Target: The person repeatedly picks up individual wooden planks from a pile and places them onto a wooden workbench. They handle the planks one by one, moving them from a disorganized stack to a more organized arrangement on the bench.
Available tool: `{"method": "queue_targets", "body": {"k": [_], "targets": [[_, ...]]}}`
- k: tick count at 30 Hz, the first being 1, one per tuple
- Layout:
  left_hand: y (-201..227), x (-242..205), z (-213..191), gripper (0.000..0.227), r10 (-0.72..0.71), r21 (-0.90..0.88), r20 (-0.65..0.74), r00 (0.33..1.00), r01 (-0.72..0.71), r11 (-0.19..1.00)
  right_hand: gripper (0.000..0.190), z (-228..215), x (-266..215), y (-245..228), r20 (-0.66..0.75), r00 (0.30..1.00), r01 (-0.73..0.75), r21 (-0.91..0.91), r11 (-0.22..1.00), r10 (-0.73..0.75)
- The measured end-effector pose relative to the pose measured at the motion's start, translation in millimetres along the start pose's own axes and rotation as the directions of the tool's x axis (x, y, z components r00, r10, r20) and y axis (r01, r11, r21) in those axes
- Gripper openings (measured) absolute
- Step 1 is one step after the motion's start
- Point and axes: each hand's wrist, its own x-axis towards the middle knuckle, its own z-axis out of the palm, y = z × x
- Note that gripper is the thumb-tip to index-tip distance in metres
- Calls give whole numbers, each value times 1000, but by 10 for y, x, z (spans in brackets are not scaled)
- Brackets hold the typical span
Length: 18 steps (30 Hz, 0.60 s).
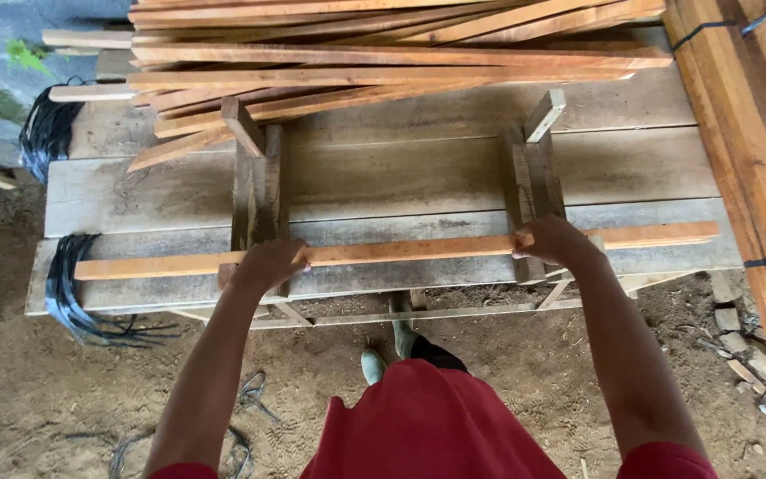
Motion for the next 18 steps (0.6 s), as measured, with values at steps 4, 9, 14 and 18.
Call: {"method": "queue_targets", "body": {"k": [4, 9, 14, 18], "targets": [[-292, 251, 431, 38, 96, 313, -100, 990, -60, 948, 46, -13, 53, 16, -39, 999, 14, -68, 998, -17], [-413, 337, 522, 66, 375, 404, -645, 665, -120, 907, 43, 326, 278, 236, -258, 966, 29, 3, 1000, -27], [-206, 170, 389, 61, 364, 371, -661, 657, -136, 919, 51, 105, 14, -49, -339, 928, 184, 59, 981, -154], [-204, 205, 598, 47, 316, 296, -561, 765, -171, 940, 50, 154, -134, -133, -199, 973, 122, 19, 992, -116]]}}
